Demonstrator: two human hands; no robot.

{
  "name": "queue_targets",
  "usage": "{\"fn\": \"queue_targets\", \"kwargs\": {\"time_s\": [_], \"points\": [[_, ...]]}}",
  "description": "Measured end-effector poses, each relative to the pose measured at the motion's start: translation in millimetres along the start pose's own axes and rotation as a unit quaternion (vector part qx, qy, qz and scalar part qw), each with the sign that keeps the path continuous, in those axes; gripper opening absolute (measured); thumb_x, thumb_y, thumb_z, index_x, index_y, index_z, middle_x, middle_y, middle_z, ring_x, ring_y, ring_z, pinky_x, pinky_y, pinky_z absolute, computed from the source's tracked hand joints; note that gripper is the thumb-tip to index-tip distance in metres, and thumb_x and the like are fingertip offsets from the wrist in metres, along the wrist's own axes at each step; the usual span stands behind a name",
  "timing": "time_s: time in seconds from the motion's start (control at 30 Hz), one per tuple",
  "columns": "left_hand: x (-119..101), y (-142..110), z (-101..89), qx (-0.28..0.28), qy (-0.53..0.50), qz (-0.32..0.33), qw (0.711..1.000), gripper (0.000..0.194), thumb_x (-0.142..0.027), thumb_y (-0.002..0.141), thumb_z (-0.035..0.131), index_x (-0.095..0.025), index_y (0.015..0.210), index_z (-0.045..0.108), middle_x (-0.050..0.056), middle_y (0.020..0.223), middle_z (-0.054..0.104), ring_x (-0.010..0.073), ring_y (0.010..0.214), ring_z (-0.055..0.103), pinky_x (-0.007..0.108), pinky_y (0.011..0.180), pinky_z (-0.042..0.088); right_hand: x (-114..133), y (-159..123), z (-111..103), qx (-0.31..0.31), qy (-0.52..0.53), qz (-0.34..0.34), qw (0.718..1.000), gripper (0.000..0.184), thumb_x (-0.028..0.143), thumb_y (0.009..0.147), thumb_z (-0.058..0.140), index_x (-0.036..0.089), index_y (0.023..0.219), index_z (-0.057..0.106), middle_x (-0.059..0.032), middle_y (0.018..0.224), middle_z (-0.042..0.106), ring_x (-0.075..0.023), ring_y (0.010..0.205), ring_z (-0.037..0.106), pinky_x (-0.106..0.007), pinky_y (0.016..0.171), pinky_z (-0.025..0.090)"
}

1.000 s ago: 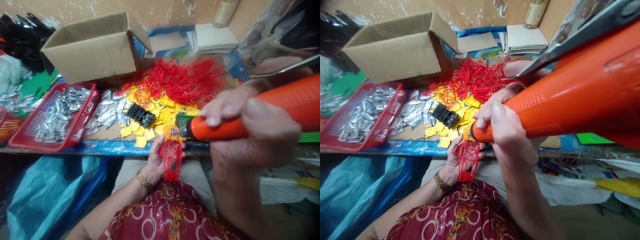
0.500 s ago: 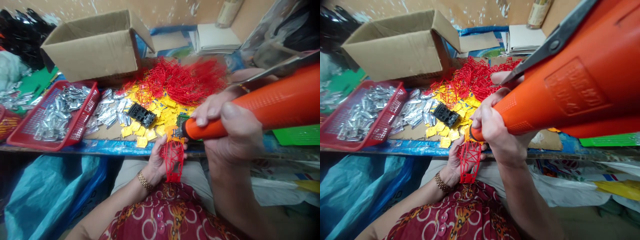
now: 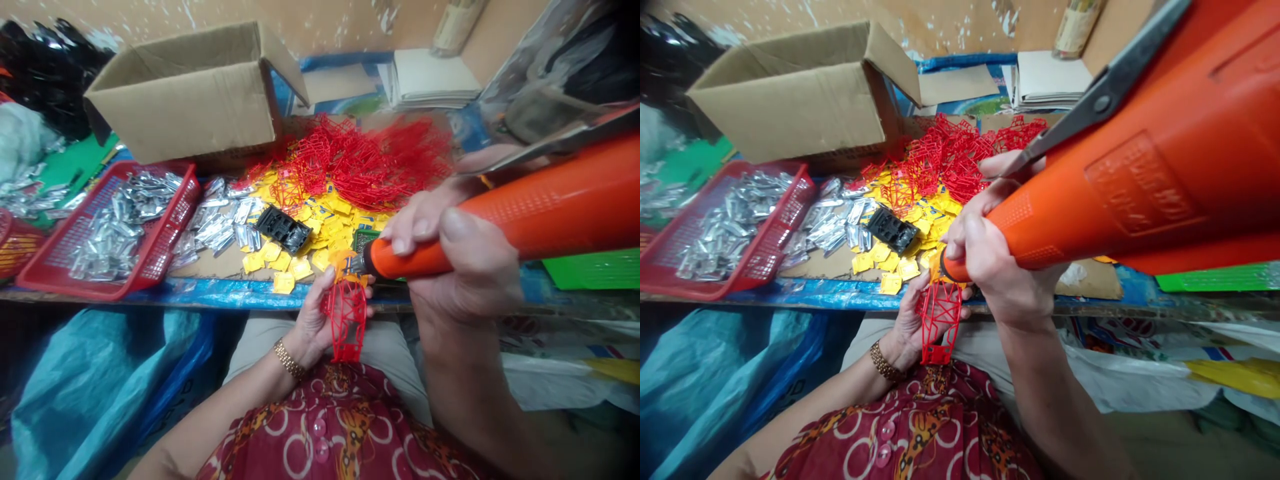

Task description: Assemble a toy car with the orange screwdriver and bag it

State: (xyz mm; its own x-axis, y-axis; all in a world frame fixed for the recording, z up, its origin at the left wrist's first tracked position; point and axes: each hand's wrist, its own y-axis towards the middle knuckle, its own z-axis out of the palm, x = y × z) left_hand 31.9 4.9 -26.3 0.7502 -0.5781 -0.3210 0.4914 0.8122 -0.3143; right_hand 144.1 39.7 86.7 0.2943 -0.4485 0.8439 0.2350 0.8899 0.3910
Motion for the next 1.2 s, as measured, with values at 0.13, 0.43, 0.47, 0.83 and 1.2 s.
{"fn": "queue_targets", "kwargs": {"time_s": [0.13,0.43,0.47,0.83,1.2], "points": [[0,0,-0.1,-0.007,0.002,0.002,1.000,0.038,-0.040,0.090,0.055,-0.010,0.109,0.065,0.013,0.094,0.071,0.0202,0.075,0.068,0.033,0.066,0.059,0,1,-3,0.005,0.029,-0.003,1.000,0.029,0.024,0.070,0.072,0.026,0.081,0.046,0.0093,0.053,0.046,-0.0103,0.042,0.047,-0.030,0.049,0.044],[1,1,-0.8,-0.044,-0.030,-0.002,0.999,0.032,-0.039,0.090,0.059,-0.010,0.100,0.067,0.009,0.082,0.072,0.0190,0.073,0.069,0.035,0.073,0.060,-3,-4,-2,0.027,-0.003,-0.050,0.998,0.028,0.032,0.079,0.070,0.028,0.087,0.043,0.0105,0.055,0.045,-0.0100,0.041,0.046,-0.029,0.048,0.046],[1,1,-1.6,-0.054,-0.033,-0.007,0.998,0.031,-0.039,0.090,0.059,-0.010,0.098,0.067,0.008,0.080,0.072,0.0180,0.070,0.069,0.034,0.074,0.060,-2,-5,-2,0.028,-0.014,-0.059,0.998,0.028,0.034,0.081,0.068,0.028,0.087,0.042,0.0102,0.055,0.044,-0.0102,0.041,0.046,-0.030,0.048,0.046],[3,4,-10.5,-0.034,-0.013,-0.006,0.999,0.035,-0.042,0.090,0.059,-0.011,0.101,0.067,0.009,0.084,0.072,0.0188,0.072,0.069,0.035,0.076,0.058,-6,-9,-3,0.028,-0.020,-0.070,0.997,0.028,0.031,0.082,0.066,0.029,0.084,0.038,0.0080,0.057,0.042,-0.0120,0.044,0.046,-0.030,0.049,0.045],[-4,-1,-5.7,0.025,-0.023,-0.018,0.999,0.047,-0.046,0.086,0.058,-0.007,0.112,0.063,0.015,0.096,0.069,0.0218,0.077,0.065,0.036,0.068,0.057,14,-2,-5,0.015,-0.020,-0.065,0.998,0.017,0.014,0.077,0.055,0.021,0.062,0.050,0.0042,0.058,0.042,-0.0083,0.048,0.048,-0.027,0.053,0.049]]}}
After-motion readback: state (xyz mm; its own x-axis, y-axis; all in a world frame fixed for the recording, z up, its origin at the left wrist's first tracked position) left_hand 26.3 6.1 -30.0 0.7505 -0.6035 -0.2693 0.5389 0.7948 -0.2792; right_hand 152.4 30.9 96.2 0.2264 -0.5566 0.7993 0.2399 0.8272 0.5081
